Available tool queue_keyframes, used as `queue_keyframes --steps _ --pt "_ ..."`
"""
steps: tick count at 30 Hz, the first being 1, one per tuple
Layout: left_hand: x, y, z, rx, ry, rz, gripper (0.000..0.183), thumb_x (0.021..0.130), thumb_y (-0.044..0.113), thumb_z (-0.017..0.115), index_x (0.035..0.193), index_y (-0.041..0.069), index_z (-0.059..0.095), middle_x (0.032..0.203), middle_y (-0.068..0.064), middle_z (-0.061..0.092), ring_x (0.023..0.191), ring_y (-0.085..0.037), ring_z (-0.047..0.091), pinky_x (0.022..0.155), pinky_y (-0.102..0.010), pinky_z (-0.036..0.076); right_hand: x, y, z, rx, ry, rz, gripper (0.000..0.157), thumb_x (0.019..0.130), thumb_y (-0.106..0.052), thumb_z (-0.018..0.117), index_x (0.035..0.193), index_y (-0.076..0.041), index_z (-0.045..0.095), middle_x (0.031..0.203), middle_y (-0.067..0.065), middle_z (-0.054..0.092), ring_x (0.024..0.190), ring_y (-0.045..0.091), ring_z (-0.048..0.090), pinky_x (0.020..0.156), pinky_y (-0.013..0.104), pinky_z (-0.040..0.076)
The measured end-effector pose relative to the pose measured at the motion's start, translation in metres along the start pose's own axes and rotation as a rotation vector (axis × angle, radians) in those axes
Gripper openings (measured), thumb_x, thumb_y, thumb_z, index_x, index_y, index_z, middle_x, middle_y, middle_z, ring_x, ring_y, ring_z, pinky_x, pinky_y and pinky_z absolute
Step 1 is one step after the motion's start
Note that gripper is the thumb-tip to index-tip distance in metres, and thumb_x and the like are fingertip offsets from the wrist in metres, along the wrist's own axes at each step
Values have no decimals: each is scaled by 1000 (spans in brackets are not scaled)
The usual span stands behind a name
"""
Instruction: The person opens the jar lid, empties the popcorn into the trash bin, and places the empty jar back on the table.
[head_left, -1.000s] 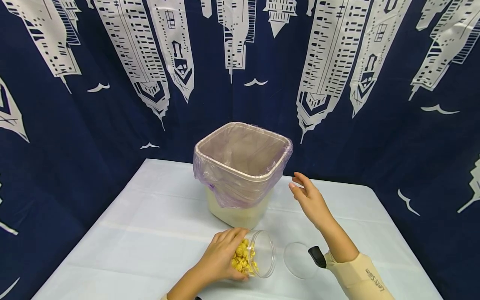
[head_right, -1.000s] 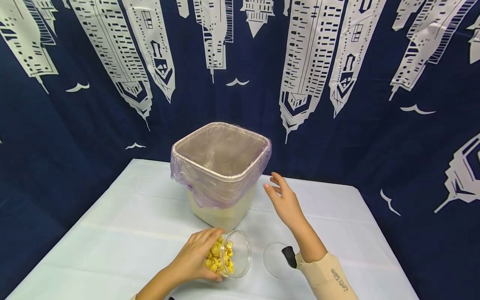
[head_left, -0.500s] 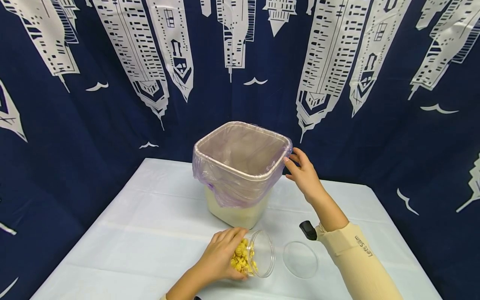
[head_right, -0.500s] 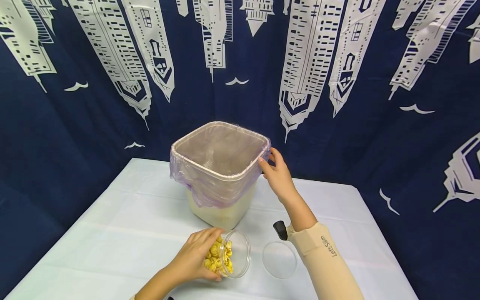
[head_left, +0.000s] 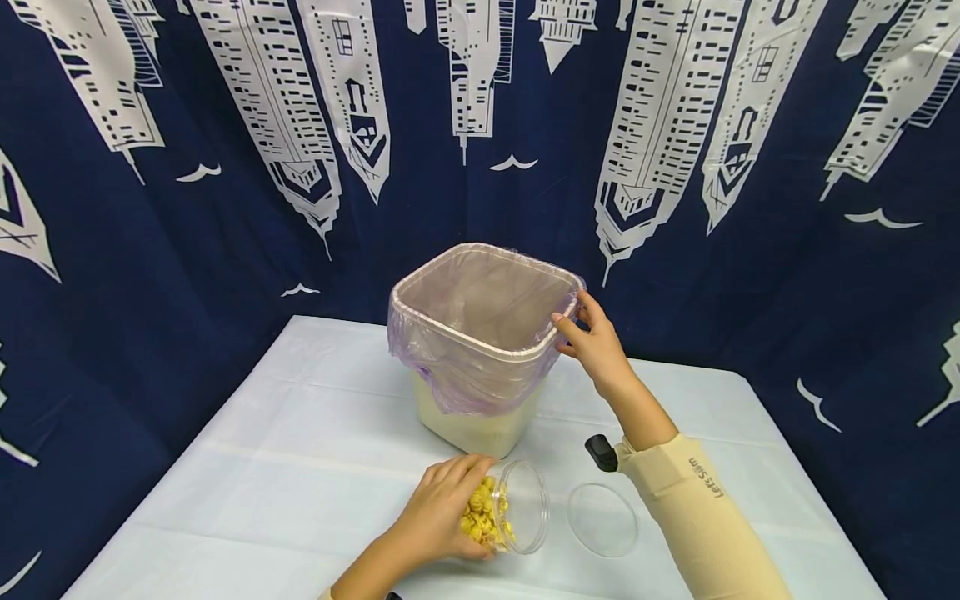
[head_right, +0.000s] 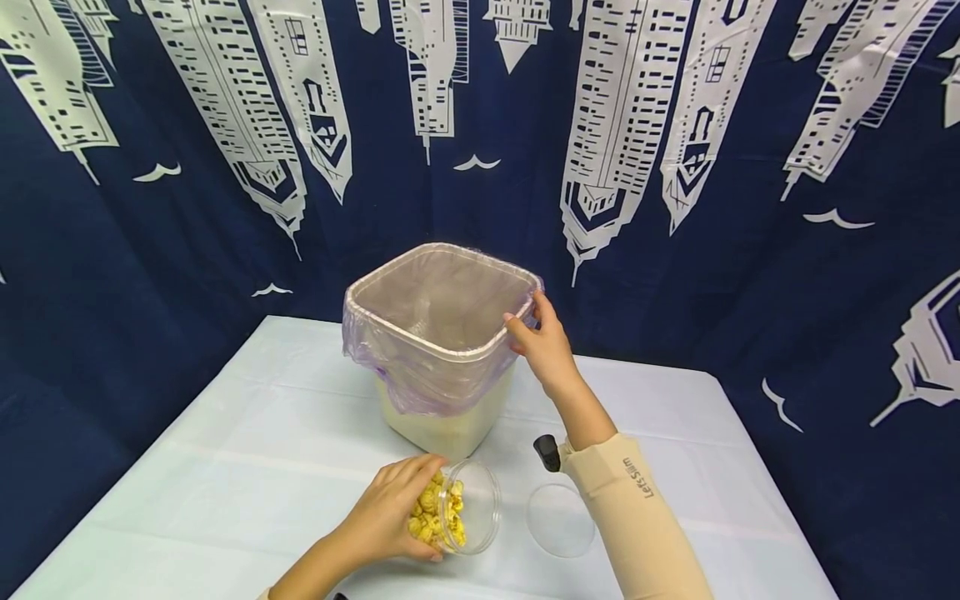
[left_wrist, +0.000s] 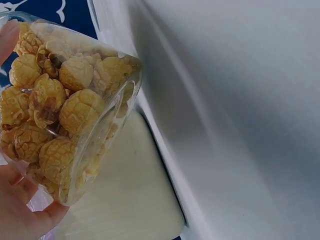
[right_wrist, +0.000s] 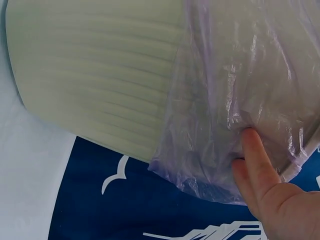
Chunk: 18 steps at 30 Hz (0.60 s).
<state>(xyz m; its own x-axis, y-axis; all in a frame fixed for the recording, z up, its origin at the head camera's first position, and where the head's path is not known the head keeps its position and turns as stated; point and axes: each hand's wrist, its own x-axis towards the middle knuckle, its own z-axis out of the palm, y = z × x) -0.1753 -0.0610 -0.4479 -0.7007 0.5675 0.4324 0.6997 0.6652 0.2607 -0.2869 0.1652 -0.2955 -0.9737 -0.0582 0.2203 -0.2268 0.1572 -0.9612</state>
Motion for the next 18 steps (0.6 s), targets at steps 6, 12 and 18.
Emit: queue_keyframes --steps 6,12,18 --pt "-2 -3 -4 -52 17 -76 110 45 49 83 135 10 35 130 -7 42 117 -26 40 94 -46 34 0 0 1 35 -1 18 68 91 -15 52 143 -5 10 137 24 24 112 32 42 82 34 47" --pt "-3 -6 -17 -232 135 -193 109 45 46 85 135 9 36 130 -7 43 118 -27 39 94 -48 34 0 0 1 40 1 20 67 91 -14 51 143 -5 10 136 24 24 111 32 42 84 35 46" --pt "-4 -9 -40 -532 216 -373 107 50 39 86 138 9 32 131 -9 40 120 -29 36 94 -55 31 -2 -2 1 38 -1 27 68 91 -15 51 144 -7 10 137 24 23 113 33 41 85 37 45"
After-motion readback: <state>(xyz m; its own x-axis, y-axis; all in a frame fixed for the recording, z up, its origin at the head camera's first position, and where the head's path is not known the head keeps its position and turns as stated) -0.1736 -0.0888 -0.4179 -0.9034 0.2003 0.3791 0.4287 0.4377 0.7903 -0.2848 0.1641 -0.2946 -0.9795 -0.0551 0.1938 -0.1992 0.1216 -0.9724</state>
